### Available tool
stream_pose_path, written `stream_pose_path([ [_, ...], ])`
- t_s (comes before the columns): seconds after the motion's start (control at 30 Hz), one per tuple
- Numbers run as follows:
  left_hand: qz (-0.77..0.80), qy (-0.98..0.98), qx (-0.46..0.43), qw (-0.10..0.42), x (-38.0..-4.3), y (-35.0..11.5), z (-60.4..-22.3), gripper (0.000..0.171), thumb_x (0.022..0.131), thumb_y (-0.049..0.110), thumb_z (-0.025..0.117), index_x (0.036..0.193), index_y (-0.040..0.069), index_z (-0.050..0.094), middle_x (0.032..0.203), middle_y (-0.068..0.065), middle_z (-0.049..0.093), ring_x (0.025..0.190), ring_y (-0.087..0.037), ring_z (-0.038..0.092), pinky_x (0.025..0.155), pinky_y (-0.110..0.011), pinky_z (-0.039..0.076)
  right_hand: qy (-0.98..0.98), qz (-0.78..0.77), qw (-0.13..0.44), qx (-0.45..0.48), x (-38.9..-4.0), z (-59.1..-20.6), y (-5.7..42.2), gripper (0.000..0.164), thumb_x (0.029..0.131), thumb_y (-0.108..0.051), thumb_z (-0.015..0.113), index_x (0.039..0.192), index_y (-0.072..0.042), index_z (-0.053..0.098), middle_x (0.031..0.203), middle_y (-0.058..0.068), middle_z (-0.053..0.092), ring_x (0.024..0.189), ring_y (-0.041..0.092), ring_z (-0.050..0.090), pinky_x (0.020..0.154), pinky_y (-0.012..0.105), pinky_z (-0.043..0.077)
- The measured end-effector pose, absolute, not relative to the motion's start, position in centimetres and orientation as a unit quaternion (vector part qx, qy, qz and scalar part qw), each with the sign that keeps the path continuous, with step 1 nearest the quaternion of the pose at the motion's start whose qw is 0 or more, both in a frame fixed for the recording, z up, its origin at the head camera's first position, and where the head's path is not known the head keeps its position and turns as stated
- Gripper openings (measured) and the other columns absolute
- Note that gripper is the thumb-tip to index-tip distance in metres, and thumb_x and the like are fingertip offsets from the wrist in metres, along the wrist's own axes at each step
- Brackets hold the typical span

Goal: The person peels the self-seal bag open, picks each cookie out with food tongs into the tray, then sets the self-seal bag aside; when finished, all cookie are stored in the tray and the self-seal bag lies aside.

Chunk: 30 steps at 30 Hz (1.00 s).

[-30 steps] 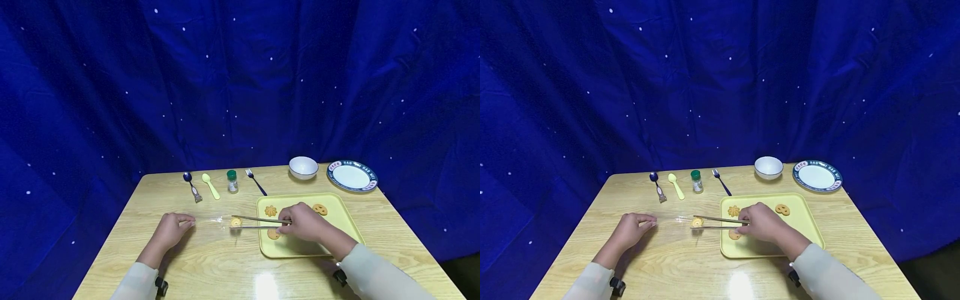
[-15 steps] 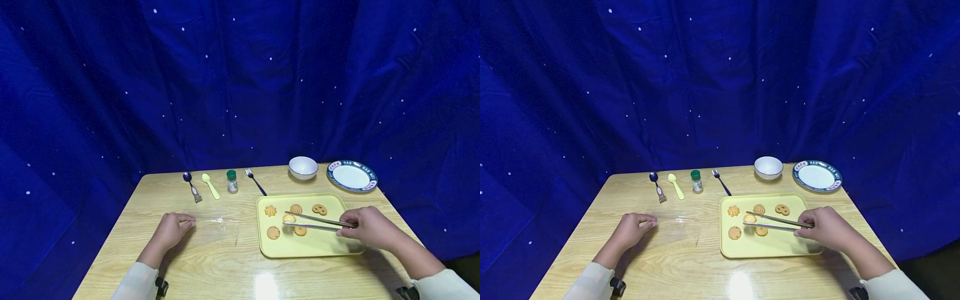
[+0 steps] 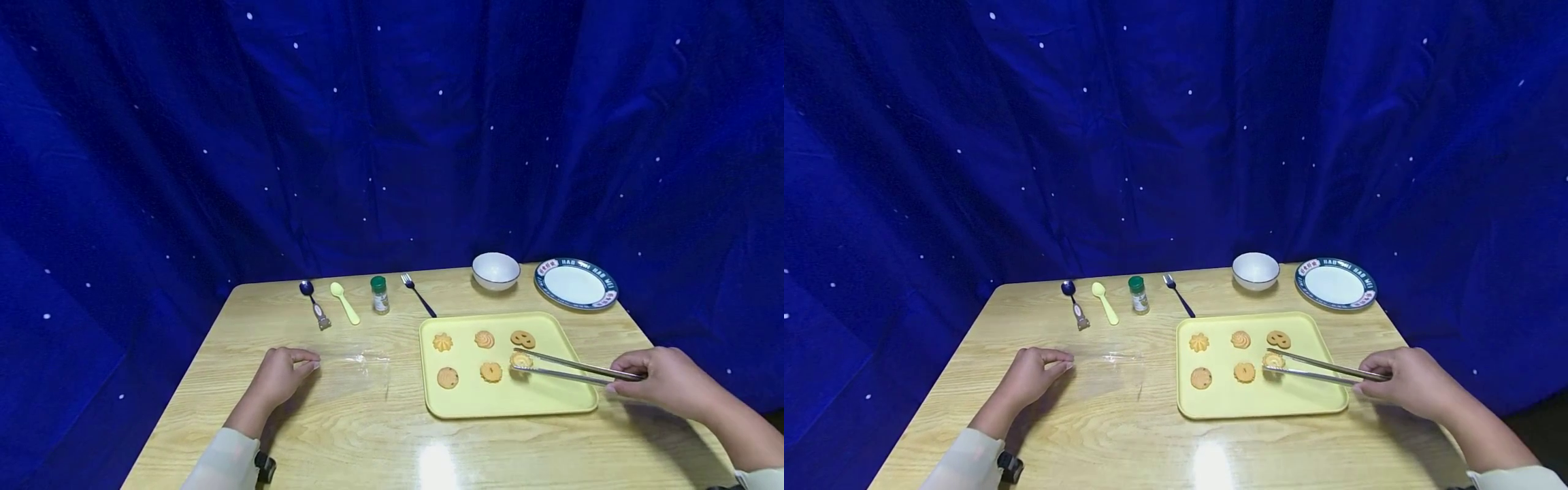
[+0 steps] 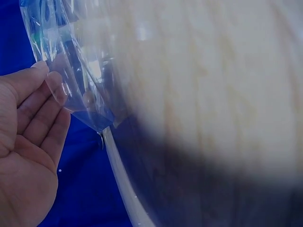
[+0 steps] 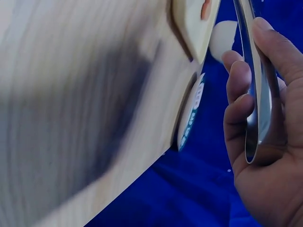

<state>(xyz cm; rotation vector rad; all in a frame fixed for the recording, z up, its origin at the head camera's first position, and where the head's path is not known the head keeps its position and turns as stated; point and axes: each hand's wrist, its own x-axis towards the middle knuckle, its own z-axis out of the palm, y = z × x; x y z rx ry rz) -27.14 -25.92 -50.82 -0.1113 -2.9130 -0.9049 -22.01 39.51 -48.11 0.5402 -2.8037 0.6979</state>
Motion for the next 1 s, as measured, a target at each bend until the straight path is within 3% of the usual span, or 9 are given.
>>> stream_pose_path([
  [0.7, -0.293, -0.954, -0.046, 0.045, -27.5, -25.8, -50.7, 0.011, 0.095, 0.023, 0.074, 0.101, 0.018, 0.082, 0.113, -0.002, 0.078, 0.119, -0.029, 0.068, 0.106, -0.051, 0.051, -0.958, 0.231, 0.09, 0.144, -21.0, -50.0, 41.0, 0.024, 0.074, -0.031, 0.091, 0.076, -0.035, 0.068, 0.062, -0.024, 0.055, 0.057, -0.007, 0.044, 0.05, 0.02, 0.034],
  [1.0, -0.295, -0.954, -0.046, 0.042, -27.4, -25.8, -50.7, 0.012, 0.096, 0.022, 0.073, 0.102, 0.019, 0.082, 0.115, -0.002, 0.077, 0.119, -0.028, 0.068, 0.098, -0.048, 0.055, -0.963, 0.244, 0.07, 0.096, -20.7, -49.5, 40.9, 0.02, 0.078, -0.037, 0.089, 0.082, -0.029, 0.071, 0.063, -0.02, 0.059, 0.057, -0.004, 0.046, 0.051, 0.021, 0.036],
])
